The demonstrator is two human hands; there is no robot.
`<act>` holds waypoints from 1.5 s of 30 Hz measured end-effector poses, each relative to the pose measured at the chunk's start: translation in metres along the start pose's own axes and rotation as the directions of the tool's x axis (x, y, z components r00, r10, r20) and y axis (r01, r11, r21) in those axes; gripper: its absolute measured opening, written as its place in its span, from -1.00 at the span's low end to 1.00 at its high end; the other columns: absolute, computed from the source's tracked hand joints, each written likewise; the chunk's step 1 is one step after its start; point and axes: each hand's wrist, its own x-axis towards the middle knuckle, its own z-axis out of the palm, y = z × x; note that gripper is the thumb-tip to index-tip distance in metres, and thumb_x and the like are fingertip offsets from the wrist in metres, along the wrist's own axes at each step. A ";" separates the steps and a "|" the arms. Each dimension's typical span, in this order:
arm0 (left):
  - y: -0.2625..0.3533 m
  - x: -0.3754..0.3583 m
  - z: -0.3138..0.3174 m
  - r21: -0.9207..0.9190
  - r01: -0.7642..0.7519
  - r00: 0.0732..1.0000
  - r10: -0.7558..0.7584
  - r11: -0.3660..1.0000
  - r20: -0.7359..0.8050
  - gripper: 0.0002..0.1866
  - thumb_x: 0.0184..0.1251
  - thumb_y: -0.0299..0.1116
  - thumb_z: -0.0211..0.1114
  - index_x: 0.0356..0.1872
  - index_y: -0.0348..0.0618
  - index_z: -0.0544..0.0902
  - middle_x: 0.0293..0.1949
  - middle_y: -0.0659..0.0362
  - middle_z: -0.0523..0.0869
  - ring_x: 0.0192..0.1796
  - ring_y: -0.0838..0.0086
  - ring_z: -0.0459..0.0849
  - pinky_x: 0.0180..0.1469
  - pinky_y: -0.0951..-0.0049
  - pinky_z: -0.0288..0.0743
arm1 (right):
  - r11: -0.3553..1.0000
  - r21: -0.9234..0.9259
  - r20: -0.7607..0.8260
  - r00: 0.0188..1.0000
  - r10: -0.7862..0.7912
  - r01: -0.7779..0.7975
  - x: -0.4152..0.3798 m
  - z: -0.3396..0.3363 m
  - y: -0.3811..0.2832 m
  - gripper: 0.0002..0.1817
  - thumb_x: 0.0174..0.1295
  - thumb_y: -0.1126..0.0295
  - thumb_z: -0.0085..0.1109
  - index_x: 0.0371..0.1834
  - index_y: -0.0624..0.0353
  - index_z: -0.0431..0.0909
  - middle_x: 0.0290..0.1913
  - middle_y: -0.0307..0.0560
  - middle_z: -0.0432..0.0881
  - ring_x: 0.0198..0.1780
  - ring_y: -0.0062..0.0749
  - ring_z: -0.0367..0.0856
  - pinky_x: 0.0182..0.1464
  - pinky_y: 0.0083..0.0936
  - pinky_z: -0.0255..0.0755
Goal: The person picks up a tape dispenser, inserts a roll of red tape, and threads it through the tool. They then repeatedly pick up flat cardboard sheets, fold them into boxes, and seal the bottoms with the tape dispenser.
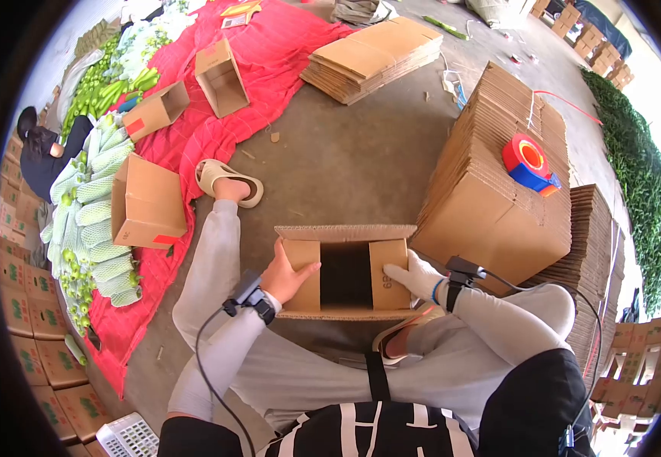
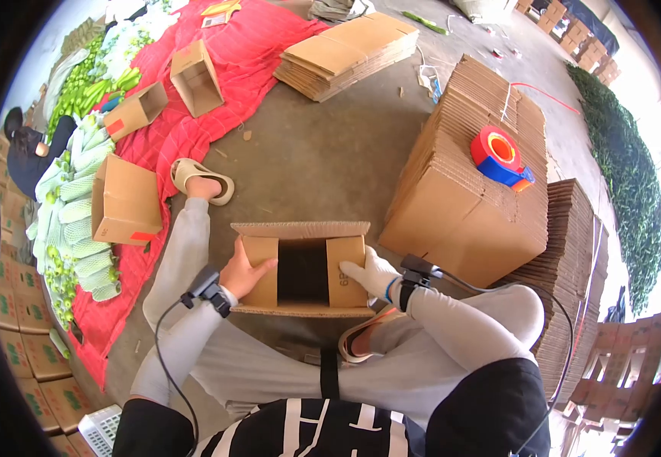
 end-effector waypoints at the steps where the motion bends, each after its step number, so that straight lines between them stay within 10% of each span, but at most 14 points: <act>1: -0.014 0.004 0.000 -0.113 -0.144 0.989 0.147 0.983 0.019 0.04 0.31 -0.01 0.49 0.56 -0.28 0.01 0.33 -0.01 0.55 0.35 0.28 0.56 0.37 0.27 0.43 | 0.997 -0.035 -0.034 0.997 -0.070 0.069 0.000 -0.003 0.003 -0.12 0.20 -0.01 0.41 0.50 0.19 0.27 0.27 0.34 0.59 0.21 0.14 0.67 0.27 -0.14 0.54; 4: -0.056 0.007 0.006 -0.317 -0.361 0.922 0.388 0.877 0.023 0.07 0.33 -0.01 0.47 0.59 -0.30 -0.03 0.30 -0.11 0.60 0.34 0.17 0.61 0.38 0.29 0.42 | 0.928 -0.175 -0.364 0.854 -0.372 0.329 -0.020 -0.016 -0.021 -0.08 0.07 0.19 0.50 0.51 0.16 0.26 0.40 0.28 0.48 0.33 0.17 0.56 0.31 -0.16 0.52; 7: -0.042 -0.013 0.006 -0.268 -0.257 0.965 0.263 0.928 -0.014 -0.01 0.37 -0.14 0.45 0.62 -0.22 0.01 0.36 -0.04 0.57 0.35 0.25 0.59 0.41 0.31 0.40 | 0.514 -0.586 -0.093 0.577 -0.811 0.627 -0.021 -0.045 -0.066 -0.14 -0.07 0.44 0.44 0.45 0.14 0.39 0.45 0.14 0.44 0.43 0.08 0.45 0.39 -0.14 0.43; 13: -0.040 -0.003 0.014 -0.355 -0.235 0.972 0.222 0.905 -0.076 0.01 0.34 -0.15 0.46 0.64 -0.19 0.00 0.36 -0.05 0.58 0.35 0.22 0.61 0.37 0.28 0.44 | 0.271 -0.712 0.077 0.456 -0.887 0.647 -0.009 -0.026 -0.037 -0.34 0.03 0.49 0.35 0.32 0.20 0.51 0.35 0.07 0.55 0.44 -0.04 0.44 0.43 -0.01 0.35; 16: -0.039 0.002 0.012 -0.110 -0.418 0.900 0.394 0.902 -0.188 0.01 0.31 -0.21 0.48 0.64 -0.18 0.01 0.38 -0.05 0.57 0.37 0.23 0.61 0.36 0.29 0.45 | 0.137 -0.634 0.375 0.458 -0.806 0.761 -0.021 -0.016 -0.018 -0.42 0.14 0.43 0.34 0.31 0.18 0.52 0.34 0.07 0.56 0.45 -0.07 0.44 0.45 -0.01 0.30; 20: -0.050 -0.001 -0.020 -0.700 -0.271 0.863 0.490 0.660 0.128 0.02 0.30 -0.40 0.45 0.66 -0.19 -0.04 0.57 -0.15 0.28 0.62 0.13 0.25 0.56 0.23 0.19 | 0.248 -0.592 0.324 0.508 -0.798 0.767 -0.022 -0.015 -0.018 -0.55 0.36 0.33 0.21 0.30 0.19 0.55 0.38 0.09 0.54 0.48 -0.03 0.41 0.52 0.08 0.17; 24: 0.006 -0.056 -0.064 0.105 -0.659 0.745 0.626 0.745 0.231 -0.08 0.42 0.15 0.29 0.60 -0.22 0.20 0.60 -0.16 0.18 0.65 -0.12 0.08 0.63 0.03 -0.01 | 0.428 -0.481 0.268 0.593 -0.759 0.765 -0.019 -0.013 -0.005 -0.54 0.43 0.31 0.14 0.36 0.20 0.53 0.45 0.07 0.49 0.55 0.01 0.32 0.60 0.06 0.06; 31: 0.044 -0.062 0.005 0.789 -0.360 0.706 0.698 0.498 -0.118 0.18 0.13 0.65 0.04 0.57 -0.13 0.29 0.60 -0.11 0.23 0.58 -0.14 0.23 0.49 -0.36 0.08 | 0.568 -0.385 0.276 0.679 -0.681 0.727 -0.020 -0.034 -0.038 -0.33 0.33 -0.05 0.18 0.35 0.22 0.52 0.49 0.12 0.43 0.56 0.10 0.25 0.58 0.04 0.06; 39: 0.036 0.003 0.019 0.691 -0.313 0.791 0.581 0.652 -0.190 0.18 0.11 0.46 0.34 0.65 0.00 0.12 0.65 -0.09 0.09 0.61 -0.11 0.16 0.46 -0.39 0.12 | 0.562 -0.592 0.183 0.776 -0.604 0.578 -0.017 -0.021 -0.044 -0.18 0.19 0.07 0.37 0.51 0.13 0.36 0.55 0.08 0.29 0.53 0.10 0.27 0.54 0.10 0.09; 45: -0.008 0.002 0.025 0.156 -0.408 0.813 0.436 0.899 -0.387 -0.03 0.38 0.05 0.38 0.62 -0.24 0.10 0.60 -0.25 0.13 0.58 -0.15 0.22 0.54 0.02 0.20 | 0.595 -0.656 -0.099 0.729 -0.678 0.465 -0.011 0.019 -0.006 -0.15 0.27 0.03 0.30 0.56 0.22 0.26 0.58 0.30 0.20 0.60 0.31 0.11 0.53 0.30 0.02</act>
